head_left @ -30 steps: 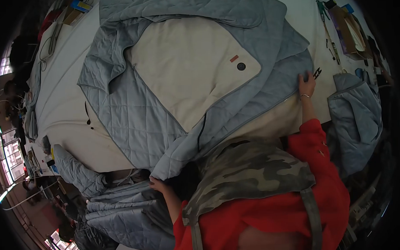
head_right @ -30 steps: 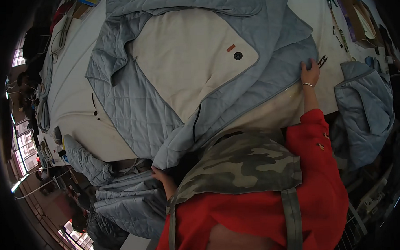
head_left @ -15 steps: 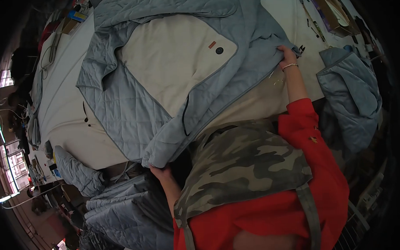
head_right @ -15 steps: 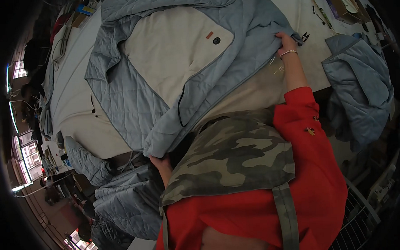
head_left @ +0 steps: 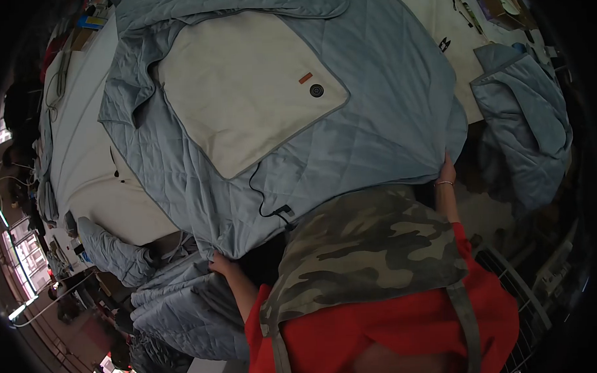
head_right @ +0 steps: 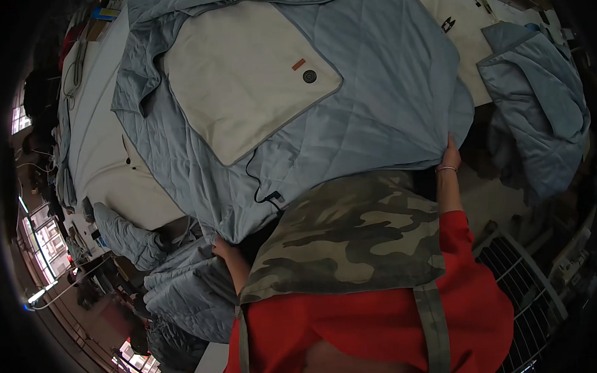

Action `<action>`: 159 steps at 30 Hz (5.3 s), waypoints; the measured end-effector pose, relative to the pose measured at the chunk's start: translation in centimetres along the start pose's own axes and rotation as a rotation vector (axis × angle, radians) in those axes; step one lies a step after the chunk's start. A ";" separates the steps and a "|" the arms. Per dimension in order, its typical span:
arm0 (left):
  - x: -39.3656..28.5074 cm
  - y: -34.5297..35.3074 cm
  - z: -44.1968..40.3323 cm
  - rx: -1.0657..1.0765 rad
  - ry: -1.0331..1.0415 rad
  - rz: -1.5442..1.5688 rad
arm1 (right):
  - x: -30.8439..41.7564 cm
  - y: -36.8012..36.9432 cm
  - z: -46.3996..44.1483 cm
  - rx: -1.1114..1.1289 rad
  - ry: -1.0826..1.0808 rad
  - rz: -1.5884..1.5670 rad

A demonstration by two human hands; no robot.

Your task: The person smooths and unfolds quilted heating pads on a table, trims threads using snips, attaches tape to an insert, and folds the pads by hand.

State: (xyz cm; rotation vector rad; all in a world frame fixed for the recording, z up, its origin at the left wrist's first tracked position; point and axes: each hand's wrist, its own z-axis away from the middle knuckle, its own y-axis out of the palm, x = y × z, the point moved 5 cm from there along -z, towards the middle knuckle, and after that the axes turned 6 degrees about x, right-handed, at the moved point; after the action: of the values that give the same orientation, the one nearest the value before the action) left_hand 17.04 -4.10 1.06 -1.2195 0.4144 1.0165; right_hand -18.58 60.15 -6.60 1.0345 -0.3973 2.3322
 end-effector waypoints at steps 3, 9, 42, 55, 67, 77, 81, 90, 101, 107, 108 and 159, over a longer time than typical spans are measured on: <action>-4.6 0.8 2.4 -0.191 0.521 -0.512 | 1.9 -1.1 -1.1 -0.230 -0.264 0.334; -15.0 15.8 16.2 0.618 1.189 -0.370 | 10.1 15.8 11.1 0.375 -1.265 0.901; -12.6 26.7 20.1 0.643 1.528 -0.789 | 11.5 25.4 -1.7 0.071 -1.431 1.302; -18.3 36.6 25.4 0.937 1.247 -0.537 | 21.4 22.0 -14.9 -0.192 -0.223 1.273; -20.9 42.9 29.0 1.172 1.105 -0.477 | 21.5 24.8 -10.1 -0.325 -0.771 0.410; -19.0 41.3 25.0 1.360 0.670 -0.137 | 16.6 36.8 3.4 0.731 -0.721 0.166; -19.3 35.2 19.6 0.928 0.963 -0.322 | 11.0 43.0 6.3 0.828 -0.819 1.031; -15.5 28.2 13.7 0.472 1.249 -0.624 | 5.4 49.6 7.3 0.776 -1.020 1.401; -15.9 28.7 13.3 0.394 1.234 -0.521 | 17.8 24.2 -8.6 0.444 -0.108 -0.500; -15.7 28.7 13.1 0.390 1.234 -0.500 | 22.2 9.7 -13.3 0.085 -0.279 -0.763; -15.6 28.9 13.1 0.437 1.161 -0.570 | 21.8 10.0 -12.1 0.035 -0.263 -0.708; -12.9 26.0 15.1 1.036 1.066 -0.343 | -0.3 39.6 13.1 0.771 -1.092 1.246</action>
State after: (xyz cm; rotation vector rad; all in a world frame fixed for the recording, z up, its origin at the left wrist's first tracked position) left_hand -14.60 4.17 0.92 -0.7063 1.3021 -0.2806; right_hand -34.21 22.04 0.04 3.1784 -0.6700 2.6389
